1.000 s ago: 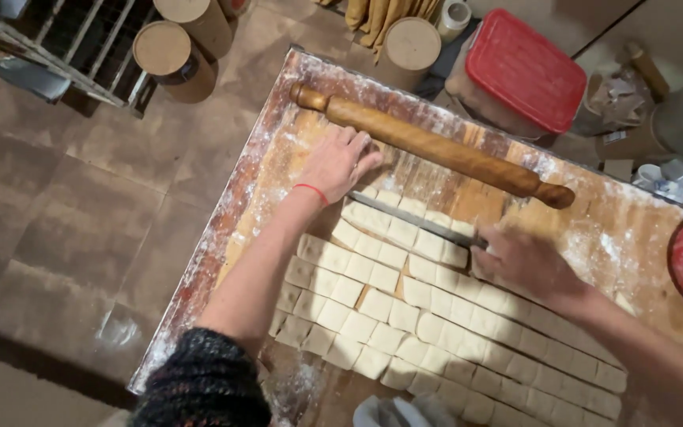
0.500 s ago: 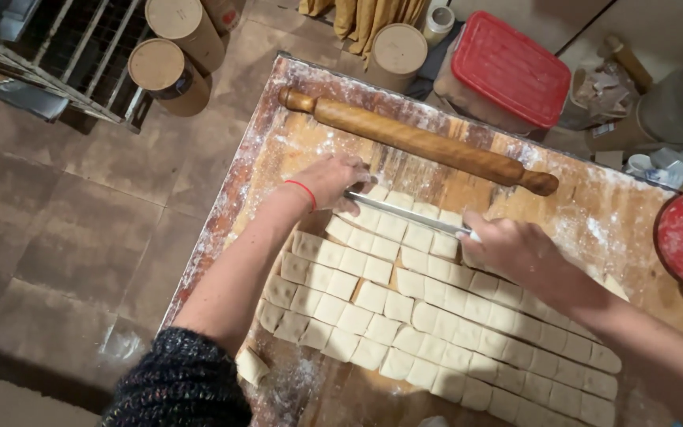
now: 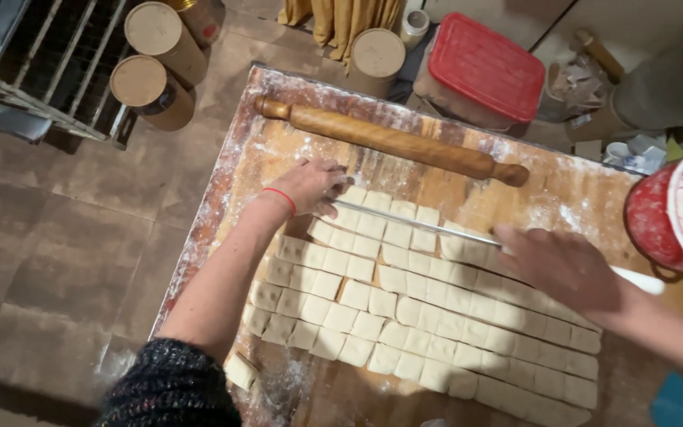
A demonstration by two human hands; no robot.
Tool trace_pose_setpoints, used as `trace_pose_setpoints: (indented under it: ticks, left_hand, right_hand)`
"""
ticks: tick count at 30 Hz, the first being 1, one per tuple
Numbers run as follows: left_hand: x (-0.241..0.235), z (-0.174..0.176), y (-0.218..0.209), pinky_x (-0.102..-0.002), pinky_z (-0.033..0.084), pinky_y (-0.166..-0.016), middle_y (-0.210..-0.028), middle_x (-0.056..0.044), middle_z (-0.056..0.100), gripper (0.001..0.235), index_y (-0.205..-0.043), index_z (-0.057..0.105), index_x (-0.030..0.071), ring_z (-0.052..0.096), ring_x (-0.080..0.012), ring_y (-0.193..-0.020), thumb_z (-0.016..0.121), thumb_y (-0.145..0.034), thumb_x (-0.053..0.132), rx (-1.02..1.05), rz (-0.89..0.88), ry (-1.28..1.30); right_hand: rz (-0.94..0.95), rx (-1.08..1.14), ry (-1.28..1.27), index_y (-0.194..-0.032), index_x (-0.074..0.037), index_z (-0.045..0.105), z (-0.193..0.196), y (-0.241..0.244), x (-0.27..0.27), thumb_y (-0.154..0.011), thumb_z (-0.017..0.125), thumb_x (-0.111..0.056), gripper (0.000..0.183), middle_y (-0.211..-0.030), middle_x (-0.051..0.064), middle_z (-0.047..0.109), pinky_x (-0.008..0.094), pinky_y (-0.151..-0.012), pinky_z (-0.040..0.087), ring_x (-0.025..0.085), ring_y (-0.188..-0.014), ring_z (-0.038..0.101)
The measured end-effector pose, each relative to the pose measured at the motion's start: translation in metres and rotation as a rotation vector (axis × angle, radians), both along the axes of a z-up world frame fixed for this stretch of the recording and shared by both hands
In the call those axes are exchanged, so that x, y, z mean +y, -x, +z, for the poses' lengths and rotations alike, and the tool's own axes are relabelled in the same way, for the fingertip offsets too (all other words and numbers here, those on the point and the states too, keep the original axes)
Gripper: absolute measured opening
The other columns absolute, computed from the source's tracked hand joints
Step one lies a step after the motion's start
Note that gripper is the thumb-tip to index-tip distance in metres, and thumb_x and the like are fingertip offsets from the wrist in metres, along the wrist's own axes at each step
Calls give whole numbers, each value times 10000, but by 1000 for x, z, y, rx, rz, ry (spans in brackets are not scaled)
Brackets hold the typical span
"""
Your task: Cutting dough into squares and marking them with a fork.
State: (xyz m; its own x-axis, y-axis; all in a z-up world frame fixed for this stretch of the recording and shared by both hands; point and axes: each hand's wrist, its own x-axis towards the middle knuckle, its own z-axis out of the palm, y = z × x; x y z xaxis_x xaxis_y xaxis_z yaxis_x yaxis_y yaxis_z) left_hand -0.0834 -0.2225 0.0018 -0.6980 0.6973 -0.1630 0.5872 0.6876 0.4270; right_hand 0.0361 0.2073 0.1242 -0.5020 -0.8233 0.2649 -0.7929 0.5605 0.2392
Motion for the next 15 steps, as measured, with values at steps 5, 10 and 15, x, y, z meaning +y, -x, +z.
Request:
trace_pose_setpoints:
  ticks: [5, 10, 15]
  left_hand:
    - [-2, 0, 0, -480, 442, -1044, -1228, -43, 617, 464, -1046, 653, 167, 567, -297, -1232, 901, -710, 372, -22, 13, 41]
    - [8, 13, -1, -518, 421, -1006, -1238, -42, 612, 430, -1029, 683, 187, 558, -294, -1221, 871, -698, 387, -11, 13, 94]
    - [79, 41, -20, -517, 466, -932, -1180, -76, 648, 416, -1071, 695, 151, 609, -317, -1130, 789, -809, 461, 103, -27, -118]
  right_hand:
    - [-679, -619, -799, -1628, -256, 338, 33, -9, 26, -1086, 420, -469, 588, -1119, -12, 756, 253, -785, 645, 123, -896, 767]
    - [-738, -668, -869, -1620, -279, 289, 59, -29, 64, -999, 529, -391, 675, -1125, -29, 725, 311, -733, 646, 129, -839, 753]
    - [-412, -50, -477, -1512, -123, 487, -29, -54, 157, -942, 576, -430, 653, -938, 91, 662, 425, -924, 644, 232, -803, 705]
